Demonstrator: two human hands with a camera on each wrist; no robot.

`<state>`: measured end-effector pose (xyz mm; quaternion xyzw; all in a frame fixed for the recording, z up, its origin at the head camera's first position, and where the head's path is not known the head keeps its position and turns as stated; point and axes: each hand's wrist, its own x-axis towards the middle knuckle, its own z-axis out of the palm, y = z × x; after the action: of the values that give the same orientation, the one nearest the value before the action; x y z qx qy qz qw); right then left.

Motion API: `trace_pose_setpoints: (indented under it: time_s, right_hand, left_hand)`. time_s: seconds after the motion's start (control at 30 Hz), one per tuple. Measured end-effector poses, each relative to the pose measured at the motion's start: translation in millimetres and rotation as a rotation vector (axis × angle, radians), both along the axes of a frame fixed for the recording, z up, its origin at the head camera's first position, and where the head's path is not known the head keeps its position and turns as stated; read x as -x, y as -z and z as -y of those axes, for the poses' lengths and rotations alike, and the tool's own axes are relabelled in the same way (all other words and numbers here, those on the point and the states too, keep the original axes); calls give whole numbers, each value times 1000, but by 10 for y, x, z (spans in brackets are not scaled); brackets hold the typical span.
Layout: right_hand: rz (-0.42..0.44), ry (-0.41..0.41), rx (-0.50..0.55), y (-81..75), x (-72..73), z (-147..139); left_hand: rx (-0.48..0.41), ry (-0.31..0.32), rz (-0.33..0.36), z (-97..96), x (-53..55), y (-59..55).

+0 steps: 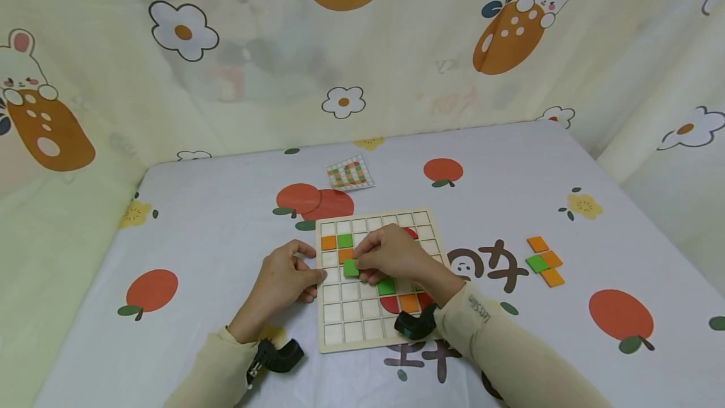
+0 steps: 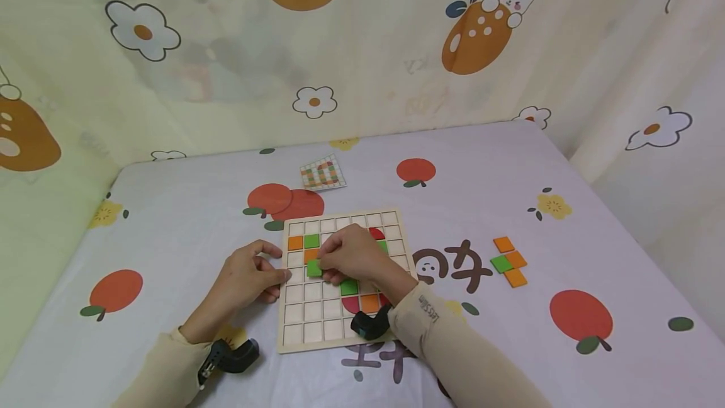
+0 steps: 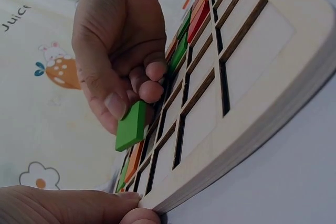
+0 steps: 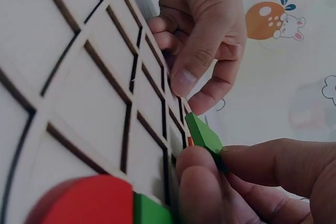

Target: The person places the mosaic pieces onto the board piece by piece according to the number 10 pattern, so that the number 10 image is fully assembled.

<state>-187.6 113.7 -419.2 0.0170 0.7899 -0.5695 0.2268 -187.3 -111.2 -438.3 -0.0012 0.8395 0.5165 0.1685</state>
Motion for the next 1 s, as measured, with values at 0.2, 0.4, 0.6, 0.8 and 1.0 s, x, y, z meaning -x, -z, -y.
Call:
trace_pose_setpoints:
  time_s: [0.2,0.4,0.6,0.8,1.0]
  right_hand:
    - [-9,-1,-11,25,-10,23]
    - [-29,0,-9,36,-18,47]
    - [-43,-2,-20,33,-24,58]
    - [-56,-11,-13,46,-26,52]
    - [-79,-22,-6,50,-38,40]
  left_hand:
    - [9,3,-3,-1,6,5]
    - [9,0,-1,1,12,9]
    - [17,-1,-3,2,13,9]
    - [19,0,-2,-1,9,0]
    - [22,-4,2,-3,10,-2]
